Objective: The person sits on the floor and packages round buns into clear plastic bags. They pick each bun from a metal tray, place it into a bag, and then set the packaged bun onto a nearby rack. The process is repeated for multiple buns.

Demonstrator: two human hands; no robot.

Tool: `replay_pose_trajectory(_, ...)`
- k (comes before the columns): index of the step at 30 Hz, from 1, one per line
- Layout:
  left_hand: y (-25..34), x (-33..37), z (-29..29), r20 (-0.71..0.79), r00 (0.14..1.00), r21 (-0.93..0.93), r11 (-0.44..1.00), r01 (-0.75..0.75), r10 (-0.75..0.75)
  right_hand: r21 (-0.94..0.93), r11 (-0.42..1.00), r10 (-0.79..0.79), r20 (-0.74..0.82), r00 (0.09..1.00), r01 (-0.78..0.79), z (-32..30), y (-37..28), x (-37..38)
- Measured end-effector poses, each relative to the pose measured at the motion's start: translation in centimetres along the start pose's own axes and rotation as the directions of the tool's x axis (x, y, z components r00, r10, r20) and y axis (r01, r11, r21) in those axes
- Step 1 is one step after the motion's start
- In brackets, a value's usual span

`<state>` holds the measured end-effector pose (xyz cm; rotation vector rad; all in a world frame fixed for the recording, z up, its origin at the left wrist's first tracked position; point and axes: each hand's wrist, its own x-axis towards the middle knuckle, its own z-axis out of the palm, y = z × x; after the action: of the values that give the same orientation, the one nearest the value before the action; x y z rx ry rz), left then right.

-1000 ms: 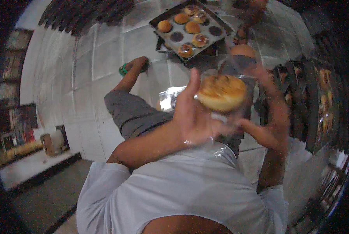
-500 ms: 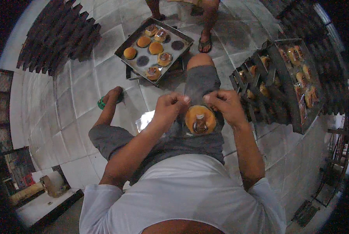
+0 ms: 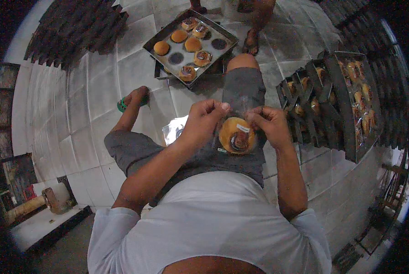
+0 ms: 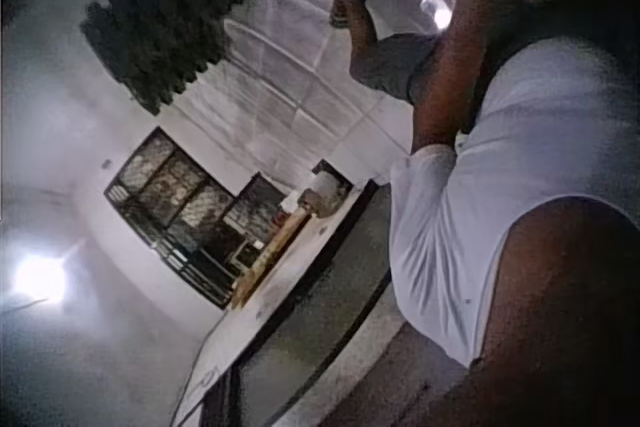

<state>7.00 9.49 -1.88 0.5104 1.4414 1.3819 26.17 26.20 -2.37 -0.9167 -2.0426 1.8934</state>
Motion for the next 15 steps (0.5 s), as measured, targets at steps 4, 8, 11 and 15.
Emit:
replay_pose_trajectory(4,0.6,-0.7,0.2,-0.096,0.995,-0.122,0.992,0.03,-0.042,0.313,0.949,0.067,-0.079,0.995,-0.039,-0.4,0.9,-0.3)
replay_pose_trajectory(8,0.5,1.2,-0.2,-0.198,0.98,-0.097,0.995,-0.028,0.009,0.631,0.776,0.198,-0.267,0.943,0.016,-0.2,-0.4,1.0)
replay_pose_trajectory(11,5.3,1.5,-1.0,-0.217,0.953,-0.005,0.976,-0.218,0.212,0.597,0.799,0.161,-0.323,0.933,0.069,-0.2,-4.3,0.0)
replay_pose_trajectory(15,2.9,-1.4,-1.4,-0.12,0.962,0.339,0.921,-0.192,0.245,0.47,0.881,0.221,-0.295,0.93,-0.06,-0.9,-1.5,-4.6)
